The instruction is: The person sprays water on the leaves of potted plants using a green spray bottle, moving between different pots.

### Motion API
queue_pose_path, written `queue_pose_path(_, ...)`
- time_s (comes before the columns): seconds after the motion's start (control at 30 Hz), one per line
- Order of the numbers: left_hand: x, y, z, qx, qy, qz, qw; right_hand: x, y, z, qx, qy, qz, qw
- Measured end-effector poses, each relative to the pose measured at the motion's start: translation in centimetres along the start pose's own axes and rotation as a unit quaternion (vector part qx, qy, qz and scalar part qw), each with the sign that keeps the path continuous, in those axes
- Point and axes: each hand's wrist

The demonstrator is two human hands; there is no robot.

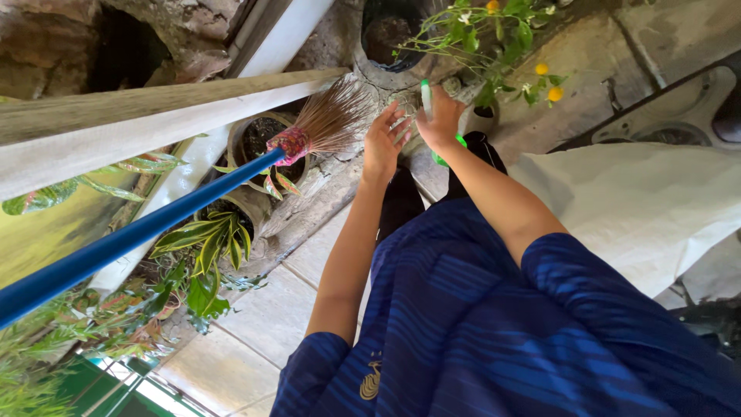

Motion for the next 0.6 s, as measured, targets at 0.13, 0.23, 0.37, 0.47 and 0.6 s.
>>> queue_pose_path(0.13, -0.2, -0.1, 0.9, -0.004, -0.006, 0.001, 1.000, -0.1, -1.7, -2.5, -0.044, 0.086, -0.078, 0.992)
queue_pose_path(0.23, -0.1, 0.1, 1.6, -0.015, -0.007, 0.000, 1.000, -0.5, -2.5, -3.9, -0.058, 0.085, -0.069, 0.992)
queue_pose_path(0.37, -0.7, 0.1, 2.6, -0.004, -0.004, -0.011, 1.000, -1.2, -3.3, -5.3, -0.053, 0.063, -0.028, 0.996)
queue_pose_path(0.47, -0.9, -0.1, 3.0, -0.005, -0.003, -0.014, 1.000, -1.2, -3.8, -6.0, -0.076, 0.123, -0.081, 0.986)
queue_pose_path(0.6, -1.3, -0.1, 3.4, -0.011, -0.002, -0.017, 1.000, -1.3, -3.7, -6.3, -0.092, 0.163, -0.075, 0.979)
Point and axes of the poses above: each hand's wrist, its own x-axis towards the middle knuckle, its own z-axis out of the back of the hand, y = z × x, and after that the axes turned 6 degrees about z, right-handed
